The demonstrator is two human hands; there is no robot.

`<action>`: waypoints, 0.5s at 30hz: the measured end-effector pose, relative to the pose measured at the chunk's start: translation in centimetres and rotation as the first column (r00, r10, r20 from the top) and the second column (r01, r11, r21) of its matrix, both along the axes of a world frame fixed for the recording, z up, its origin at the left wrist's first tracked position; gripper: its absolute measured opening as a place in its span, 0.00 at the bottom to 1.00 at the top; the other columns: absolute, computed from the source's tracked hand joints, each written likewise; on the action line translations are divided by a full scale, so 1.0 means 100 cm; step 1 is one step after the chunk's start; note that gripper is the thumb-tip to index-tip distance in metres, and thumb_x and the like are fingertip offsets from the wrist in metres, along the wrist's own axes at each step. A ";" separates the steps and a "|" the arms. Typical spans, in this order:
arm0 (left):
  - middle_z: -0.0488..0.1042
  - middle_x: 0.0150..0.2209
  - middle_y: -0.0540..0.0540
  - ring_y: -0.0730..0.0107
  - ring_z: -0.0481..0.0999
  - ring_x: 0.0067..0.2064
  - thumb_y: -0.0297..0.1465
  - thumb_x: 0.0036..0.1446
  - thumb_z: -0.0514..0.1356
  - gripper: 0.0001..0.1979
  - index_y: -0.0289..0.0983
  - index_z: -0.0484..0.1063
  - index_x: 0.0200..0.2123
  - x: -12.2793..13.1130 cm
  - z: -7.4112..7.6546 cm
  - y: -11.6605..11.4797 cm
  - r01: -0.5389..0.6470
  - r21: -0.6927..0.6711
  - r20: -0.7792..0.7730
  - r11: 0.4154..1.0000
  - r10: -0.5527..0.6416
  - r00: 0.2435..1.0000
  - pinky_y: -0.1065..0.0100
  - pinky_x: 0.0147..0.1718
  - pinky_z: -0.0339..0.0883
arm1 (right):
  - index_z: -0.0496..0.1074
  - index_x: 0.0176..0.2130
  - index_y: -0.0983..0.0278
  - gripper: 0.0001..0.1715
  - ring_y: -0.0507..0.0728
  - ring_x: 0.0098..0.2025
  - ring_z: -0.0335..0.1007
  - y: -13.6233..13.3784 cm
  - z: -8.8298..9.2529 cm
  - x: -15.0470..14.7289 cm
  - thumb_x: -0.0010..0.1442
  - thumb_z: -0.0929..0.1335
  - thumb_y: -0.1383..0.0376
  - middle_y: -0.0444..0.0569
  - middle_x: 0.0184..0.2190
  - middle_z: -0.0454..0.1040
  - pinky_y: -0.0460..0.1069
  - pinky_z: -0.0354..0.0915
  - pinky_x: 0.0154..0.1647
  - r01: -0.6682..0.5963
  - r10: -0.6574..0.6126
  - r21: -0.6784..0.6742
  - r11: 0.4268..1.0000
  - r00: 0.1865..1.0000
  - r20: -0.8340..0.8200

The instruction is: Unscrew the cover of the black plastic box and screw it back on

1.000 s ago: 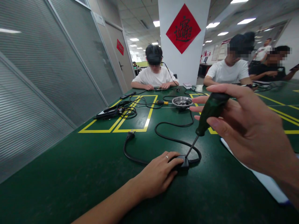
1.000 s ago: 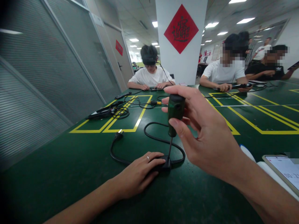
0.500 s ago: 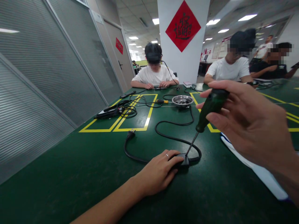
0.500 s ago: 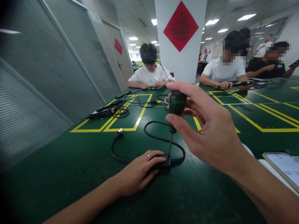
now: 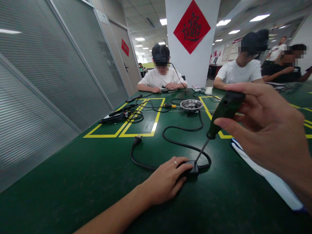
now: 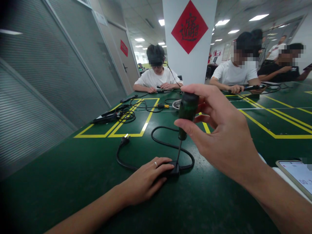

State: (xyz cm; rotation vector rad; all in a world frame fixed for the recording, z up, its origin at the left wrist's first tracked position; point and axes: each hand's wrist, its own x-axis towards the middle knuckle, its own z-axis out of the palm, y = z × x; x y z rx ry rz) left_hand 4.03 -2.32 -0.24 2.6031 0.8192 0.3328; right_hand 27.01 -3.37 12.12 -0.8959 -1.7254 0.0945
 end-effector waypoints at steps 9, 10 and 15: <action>0.61 0.58 0.44 0.58 0.64 0.56 0.28 0.63 0.55 0.21 0.43 0.58 0.58 -0.003 0.003 0.002 -0.004 -0.024 0.019 1.000 0.005 1.000 0.55 0.56 0.59 | 0.60 0.59 0.60 0.33 0.55 0.47 0.73 -0.006 -0.006 -0.008 0.55 0.68 0.68 0.47 0.55 0.69 0.49 0.74 0.48 0.046 -0.046 0.009 0.999 0.997 0.054; 0.63 0.57 0.44 0.58 0.64 0.55 0.29 0.63 0.56 0.20 0.43 0.59 0.58 -0.004 0.003 0.003 -0.011 -0.034 0.028 0.999 0.012 1.000 0.55 0.56 0.59 | 0.61 0.59 0.61 0.34 0.56 0.47 0.73 -0.006 -0.005 -0.009 0.54 0.69 0.68 0.47 0.55 0.69 0.49 0.74 0.48 0.063 -0.064 0.031 0.998 0.997 0.042; 0.69 0.49 0.45 0.59 0.68 0.49 0.33 0.59 0.62 0.22 0.41 0.61 0.55 -0.012 0.001 0.009 -0.098 -0.091 0.070 0.991 0.105 0.992 0.58 0.50 0.63 | 0.65 0.55 0.62 0.35 0.54 0.40 0.74 -0.001 -0.006 -0.009 0.48 0.74 0.64 0.47 0.50 0.71 0.50 0.75 0.45 0.126 -0.128 0.103 0.987 0.991 0.022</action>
